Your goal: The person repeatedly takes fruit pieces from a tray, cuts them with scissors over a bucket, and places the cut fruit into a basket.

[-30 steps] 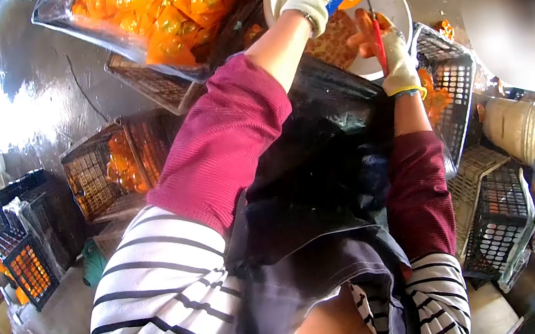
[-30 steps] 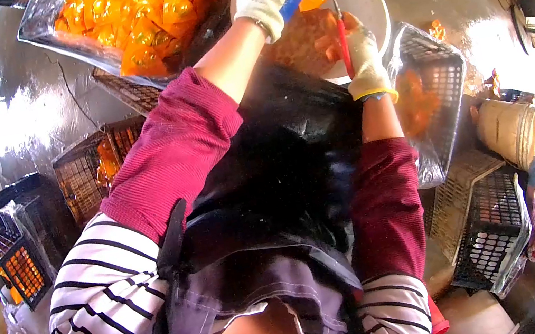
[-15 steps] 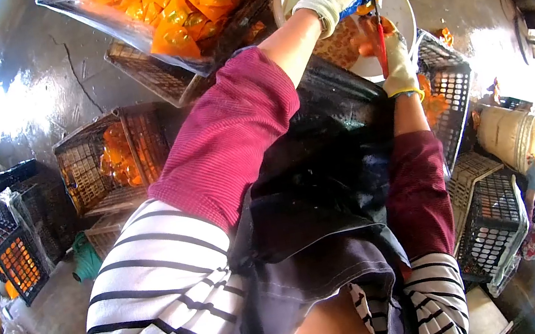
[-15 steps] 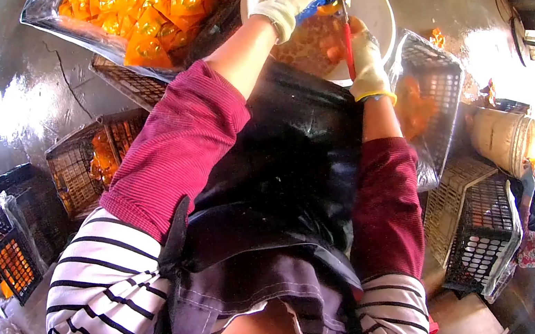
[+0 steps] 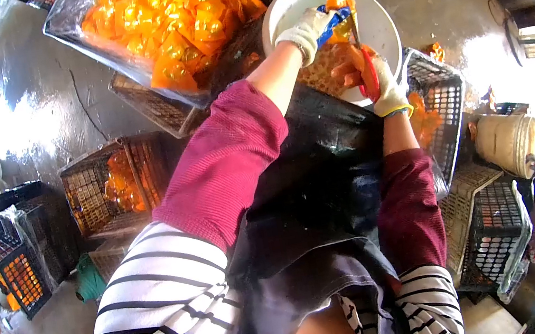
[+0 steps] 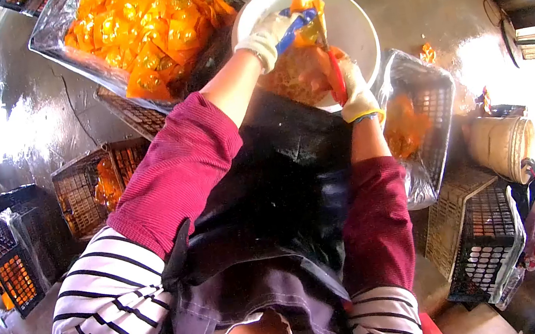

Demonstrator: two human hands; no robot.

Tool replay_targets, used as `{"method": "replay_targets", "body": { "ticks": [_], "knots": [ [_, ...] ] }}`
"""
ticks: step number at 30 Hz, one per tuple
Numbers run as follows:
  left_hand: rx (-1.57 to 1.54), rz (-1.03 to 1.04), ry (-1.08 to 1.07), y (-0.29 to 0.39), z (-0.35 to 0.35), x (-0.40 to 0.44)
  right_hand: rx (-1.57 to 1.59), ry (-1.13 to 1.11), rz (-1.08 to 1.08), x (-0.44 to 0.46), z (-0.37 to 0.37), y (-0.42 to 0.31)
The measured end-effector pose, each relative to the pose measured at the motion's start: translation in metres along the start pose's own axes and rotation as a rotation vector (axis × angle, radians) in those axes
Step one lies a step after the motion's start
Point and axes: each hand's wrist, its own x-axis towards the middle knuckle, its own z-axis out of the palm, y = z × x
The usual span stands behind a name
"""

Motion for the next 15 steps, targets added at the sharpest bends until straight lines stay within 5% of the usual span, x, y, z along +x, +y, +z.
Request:
{"method": "replay_targets", "body": {
  "ticks": [6,12,14,15],
  "knots": [
    [0.175,-0.015,0.01,-0.003,0.017,0.012,-0.031,0.006,-0.039,-0.012,0.007,-0.011],
    [-0.226,-0.157,0.031,0.009,0.012,0.0,-0.056,0.018,0.015,-0.011,0.0,-0.008],
    [0.01,0.013,0.07,0.0,0.017,0.004,-0.083,0.043,-0.028,-0.006,-0.002,-0.004],
    [-0.702,-0.228,-0.022,0.01,0.009,-0.006,-0.099,0.057,-0.048,-0.003,-0.004,-0.002]
  ]
}}
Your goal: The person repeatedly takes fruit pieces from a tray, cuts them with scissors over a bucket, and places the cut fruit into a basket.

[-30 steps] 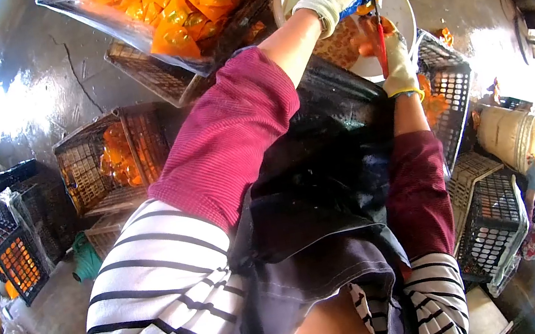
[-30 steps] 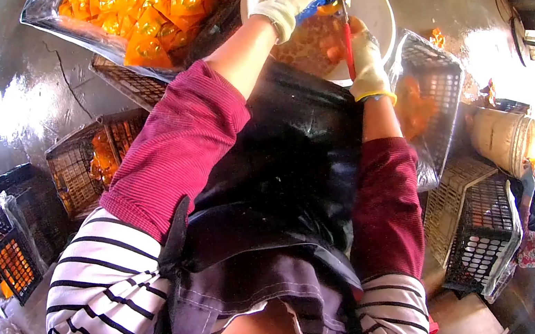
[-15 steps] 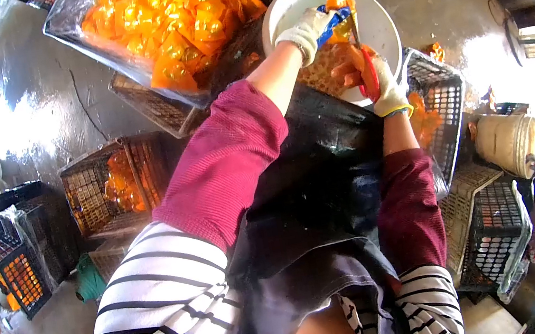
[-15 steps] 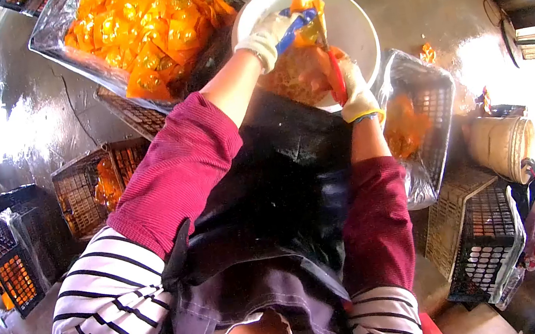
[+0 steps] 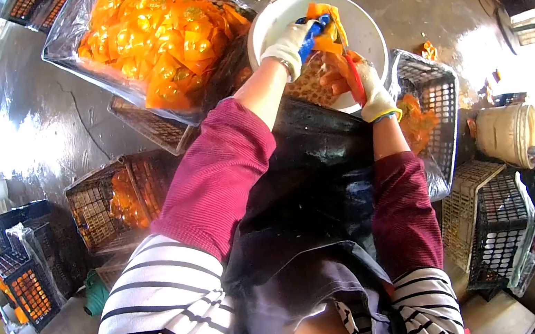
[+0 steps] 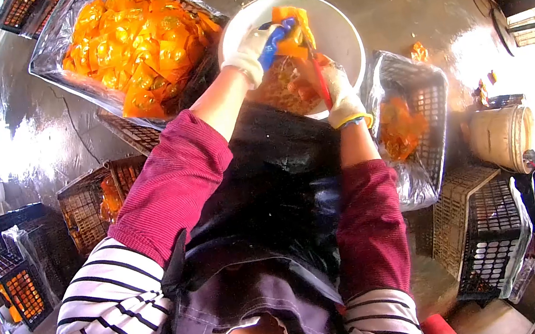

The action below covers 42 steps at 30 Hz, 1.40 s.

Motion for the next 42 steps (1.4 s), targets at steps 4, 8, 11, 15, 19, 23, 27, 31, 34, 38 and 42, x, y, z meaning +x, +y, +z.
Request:
{"method": "replay_targets", "body": {
  "ticks": [4,8,11,15,19,23,27,31,34,38,42],
  "knots": [
    [-0.046,-0.055,-0.177,-0.008,-0.004,0.002,-0.054,0.098,-0.105,0.016,-0.008,0.018],
    [0.951,0.266,-0.099,-0.009,-0.011,0.015,-0.224,0.174,-0.23,0.022,-0.006,0.027],
    [0.579,-0.029,0.043,0.0,-0.01,0.01,-0.538,0.298,-0.381,0.025,-0.006,0.034],
    [0.46,0.194,0.219,-0.027,-0.017,0.025,0.028,0.117,0.028,-0.009,0.01,-0.009],
    [0.232,0.232,0.275,-0.03,-0.025,0.029,-0.064,0.06,-0.011,0.005,0.01,0.004],
    [0.456,0.153,0.249,0.008,-0.024,-0.005,0.014,0.063,-0.066,0.013,0.014,0.018],
    [0.299,0.137,0.346,-0.008,-0.02,0.008,-0.063,0.022,0.028,-0.011,0.023,-0.016],
    [-0.702,0.051,-0.104,-0.045,-0.016,0.039,-0.005,0.017,-0.034,-0.012,0.024,-0.013],
    [-0.834,0.017,-0.163,-0.028,-0.011,0.019,0.02,0.023,-0.015,-0.017,0.027,-0.02],
    [-0.788,0.004,-0.069,-0.03,-0.011,0.021,-0.003,-0.043,0.053,-0.021,0.023,-0.022],
    [-0.119,0.211,-0.002,-0.052,-0.018,0.047,0.06,-0.104,0.018,-0.013,0.016,-0.007]
  ]
}}
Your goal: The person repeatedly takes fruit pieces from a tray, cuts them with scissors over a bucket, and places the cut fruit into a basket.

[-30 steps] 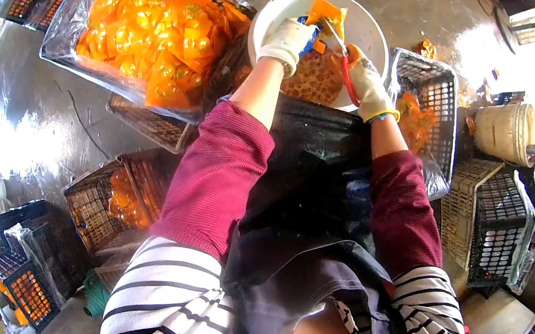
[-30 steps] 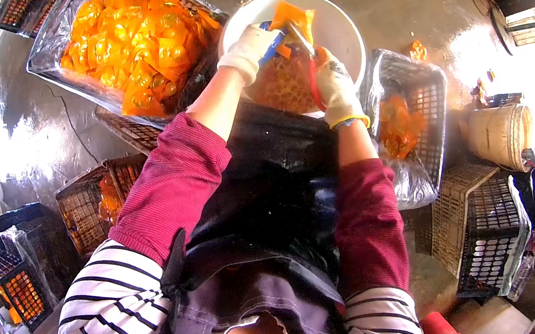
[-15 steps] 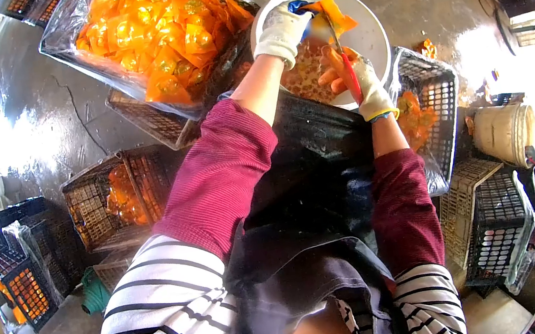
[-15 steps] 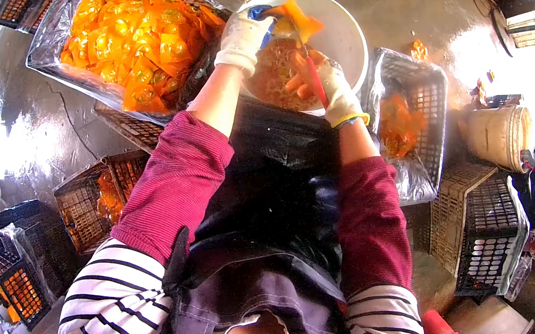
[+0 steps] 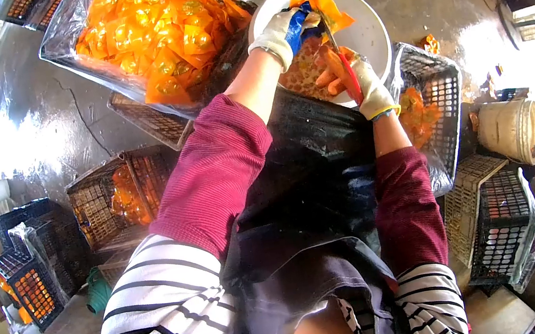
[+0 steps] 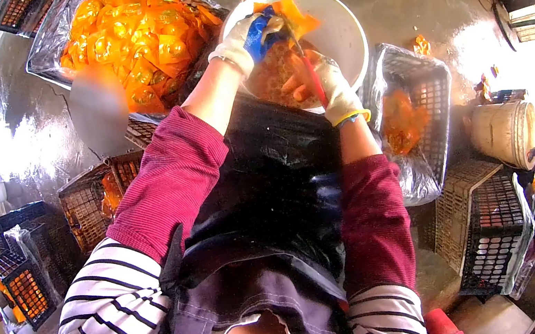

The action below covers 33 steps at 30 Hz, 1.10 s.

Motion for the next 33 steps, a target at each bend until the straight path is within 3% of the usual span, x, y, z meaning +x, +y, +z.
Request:
{"method": "replay_targets", "body": {
  "ticks": [6,9,12,16,19,20,22,24,25,28,29,32,33],
  "knots": [
    [-0.698,-0.171,-0.008,0.018,0.011,-0.017,0.011,0.045,-0.026,-0.003,0.004,-0.003],
    [-0.696,-0.192,-0.021,0.023,0.012,-0.023,-0.026,0.081,-0.046,-0.001,0.003,-0.002],
    [-0.883,-0.206,-0.034,0.031,0.024,-0.035,-0.059,0.126,-0.038,0.0,0.003,-0.003],
    [-0.772,-0.269,-0.14,0.032,0.016,-0.034,-0.203,0.179,-0.007,-0.001,0.008,-0.004],
    [0.864,0.487,-0.199,0.033,-0.003,-0.033,-0.089,0.153,-0.001,0.002,0.003,0.002],
    [0.865,0.215,-0.337,0.047,0.0,-0.034,-0.138,0.162,-0.018,0.003,0.003,0.003],
    [0.923,0.245,-0.297,0.053,0.002,-0.038,-0.238,0.178,-0.052,0.006,0.004,0.006],
    [0.808,0.036,-0.262,0.054,0.008,-0.033,-0.112,0.141,-0.019,0.012,-0.008,0.008],
    [0.809,0.109,-0.232,0.048,0.01,-0.033,-0.047,0.123,-0.002,0.014,-0.012,0.009],
    [0.388,-0.187,-0.147,0.069,0.018,-0.043,0.019,0.228,-0.144,0.016,-0.011,0.014],
    [0.638,-0.11,-0.216,0.075,0.016,-0.042,-0.178,0.24,-0.169,0.028,-0.024,0.026],
    [0.328,-0.323,-0.133,0.085,0.021,-0.052,-0.079,0.251,-0.189,0.031,-0.029,0.033],
    [0.567,-0.153,-0.167,0.079,0.019,-0.05,-0.058,0.255,-0.212,0.028,-0.027,0.032]
  ]
}}
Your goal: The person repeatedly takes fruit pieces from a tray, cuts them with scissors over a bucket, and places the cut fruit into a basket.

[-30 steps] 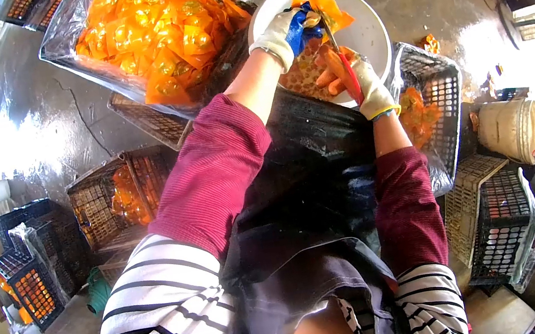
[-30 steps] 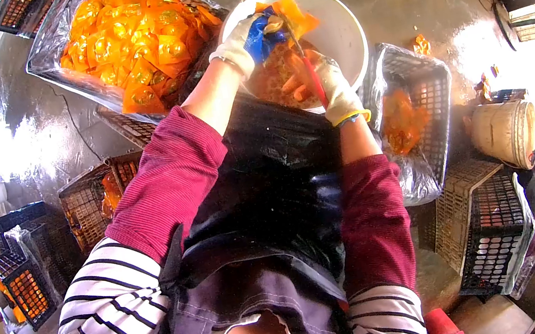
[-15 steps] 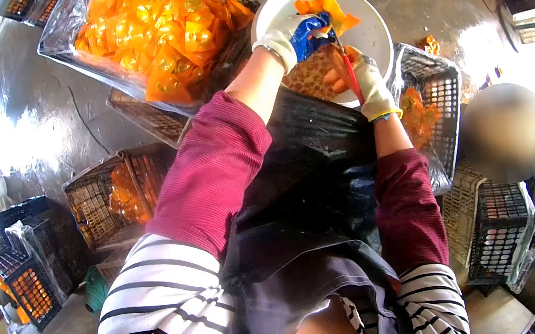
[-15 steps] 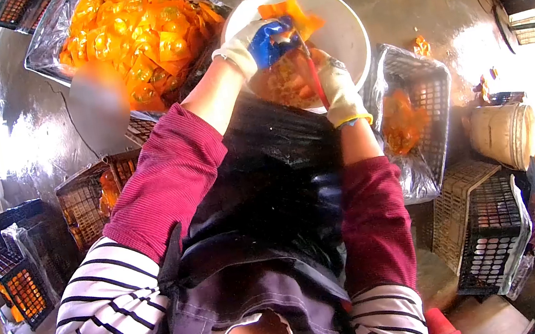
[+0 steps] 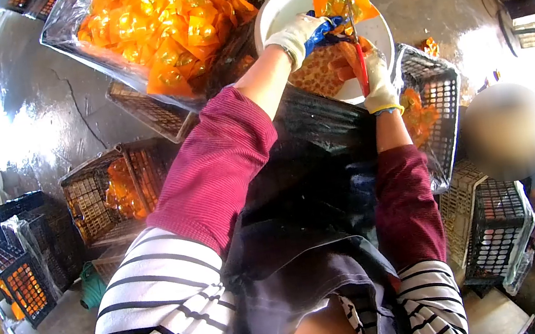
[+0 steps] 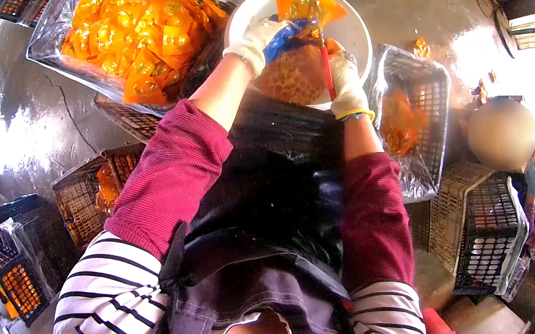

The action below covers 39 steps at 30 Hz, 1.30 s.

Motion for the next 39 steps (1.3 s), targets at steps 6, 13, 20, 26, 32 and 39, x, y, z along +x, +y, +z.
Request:
{"method": "replay_targets", "body": {
  "ticks": [6,13,20,26,32,39],
  "knots": [
    [-0.051,-0.197,0.044,-0.015,0.006,0.013,0.313,0.145,0.049,0.0,-0.004,0.021],
    [-0.815,-0.104,-0.004,-0.047,0.012,0.029,0.478,0.092,0.035,-0.022,0.0,-0.009],
    [-1.019,0.167,0.039,-0.02,-0.008,-0.004,0.675,0.129,-0.122,-0.058,0.011,-0.066],
    [-0.904,0.117,-0.055,0.033,-0.006,-0.006,0.947,0.169,-0.32,-0.033,-0.049,-0.018],
    [0.389,0.434,0.185,0.035,-0.012,-0.008,1.352,-0.395,-0.363,-0.03,-0.065,-0.008],
    [1.003,-0.247,0.172,-0.121,-0.104,-0.036,1.195,-0.142,-0.162,-0.024,-0.057,-0.011]
  ]
}}
